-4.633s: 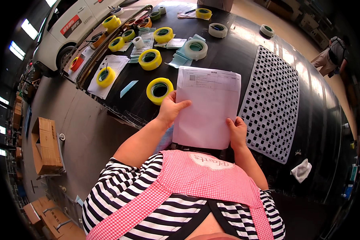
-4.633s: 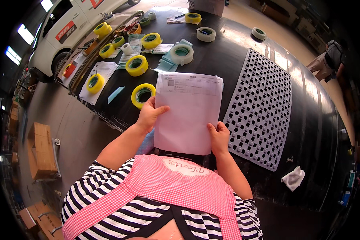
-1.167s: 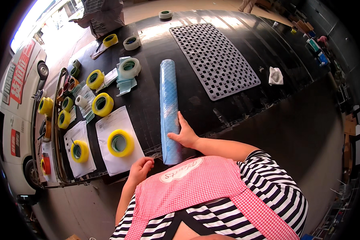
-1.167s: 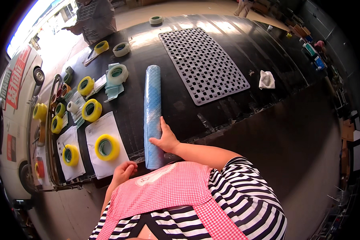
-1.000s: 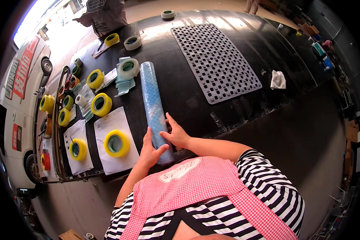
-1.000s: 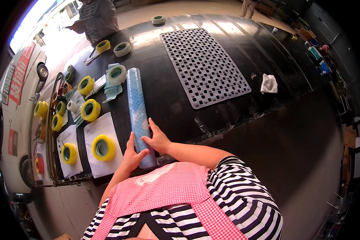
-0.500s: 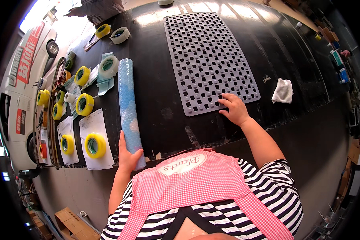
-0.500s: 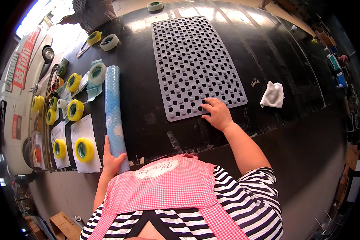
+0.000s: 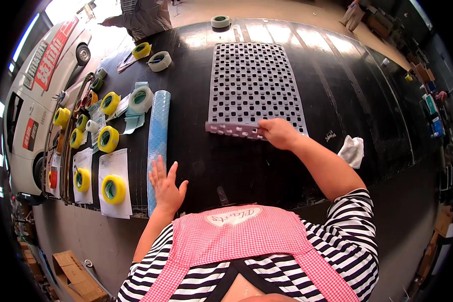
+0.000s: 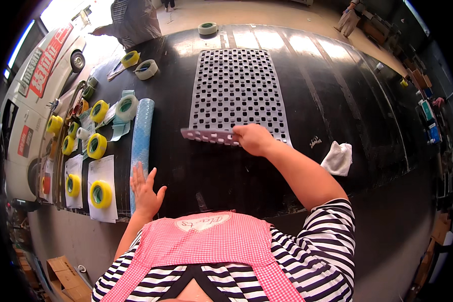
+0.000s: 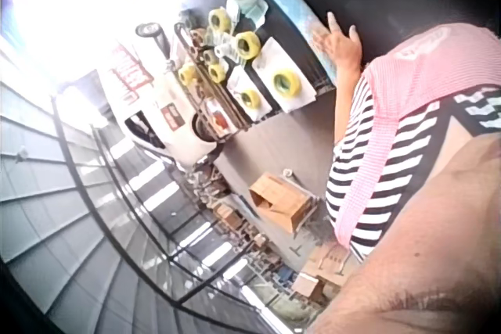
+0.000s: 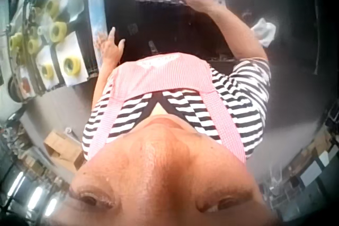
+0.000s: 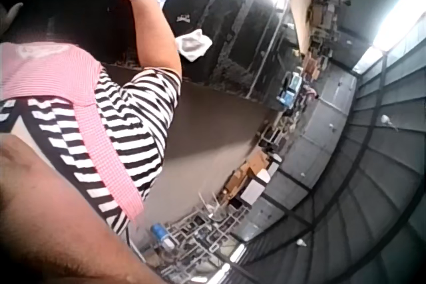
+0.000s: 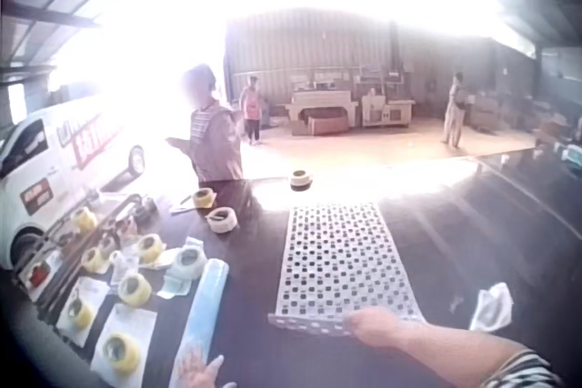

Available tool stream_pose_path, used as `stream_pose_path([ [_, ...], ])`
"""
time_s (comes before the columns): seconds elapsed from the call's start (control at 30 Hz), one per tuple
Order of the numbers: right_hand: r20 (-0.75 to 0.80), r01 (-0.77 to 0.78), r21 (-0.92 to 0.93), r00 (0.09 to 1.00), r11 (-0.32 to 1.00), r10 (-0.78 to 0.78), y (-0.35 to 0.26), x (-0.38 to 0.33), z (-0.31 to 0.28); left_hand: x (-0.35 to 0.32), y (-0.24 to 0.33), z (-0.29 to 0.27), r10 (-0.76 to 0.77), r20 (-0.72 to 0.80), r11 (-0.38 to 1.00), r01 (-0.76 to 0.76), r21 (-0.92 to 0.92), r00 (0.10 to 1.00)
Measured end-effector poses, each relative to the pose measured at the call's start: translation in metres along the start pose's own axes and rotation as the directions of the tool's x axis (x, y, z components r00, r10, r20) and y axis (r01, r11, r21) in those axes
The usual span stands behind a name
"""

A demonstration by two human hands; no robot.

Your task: The person wipes a gray plastic grid mat with a white cloth, then folds it in half. They handle several white shipping documents and a roll of blue bubble wrap on the table. Finally, they secure the folded mat with a roll of clear tape.

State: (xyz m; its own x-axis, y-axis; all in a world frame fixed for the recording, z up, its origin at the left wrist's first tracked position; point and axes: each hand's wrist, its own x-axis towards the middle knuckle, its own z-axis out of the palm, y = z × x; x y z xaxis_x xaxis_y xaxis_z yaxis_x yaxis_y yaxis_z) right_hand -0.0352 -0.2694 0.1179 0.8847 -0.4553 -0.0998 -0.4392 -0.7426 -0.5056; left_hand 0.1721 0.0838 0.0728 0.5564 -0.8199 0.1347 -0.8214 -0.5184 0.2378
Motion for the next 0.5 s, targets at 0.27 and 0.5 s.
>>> stream_pose_path([
  [0.27,-0.725,0.647,0.679,0.665,0.347,0.178,-0.038,0.154,-0.247,0.065,0.051,0.008,0.227,0.028,0.938,-0.211,-0.274,0.974],
  [0.5,-0.638,0.756,0.654,0.545,0.009,0.545,-0.024,-0.005,-0.118,0.072,0.032,0.027,0.124,0.177,0.575,0.075,-0.815,0.976],
])
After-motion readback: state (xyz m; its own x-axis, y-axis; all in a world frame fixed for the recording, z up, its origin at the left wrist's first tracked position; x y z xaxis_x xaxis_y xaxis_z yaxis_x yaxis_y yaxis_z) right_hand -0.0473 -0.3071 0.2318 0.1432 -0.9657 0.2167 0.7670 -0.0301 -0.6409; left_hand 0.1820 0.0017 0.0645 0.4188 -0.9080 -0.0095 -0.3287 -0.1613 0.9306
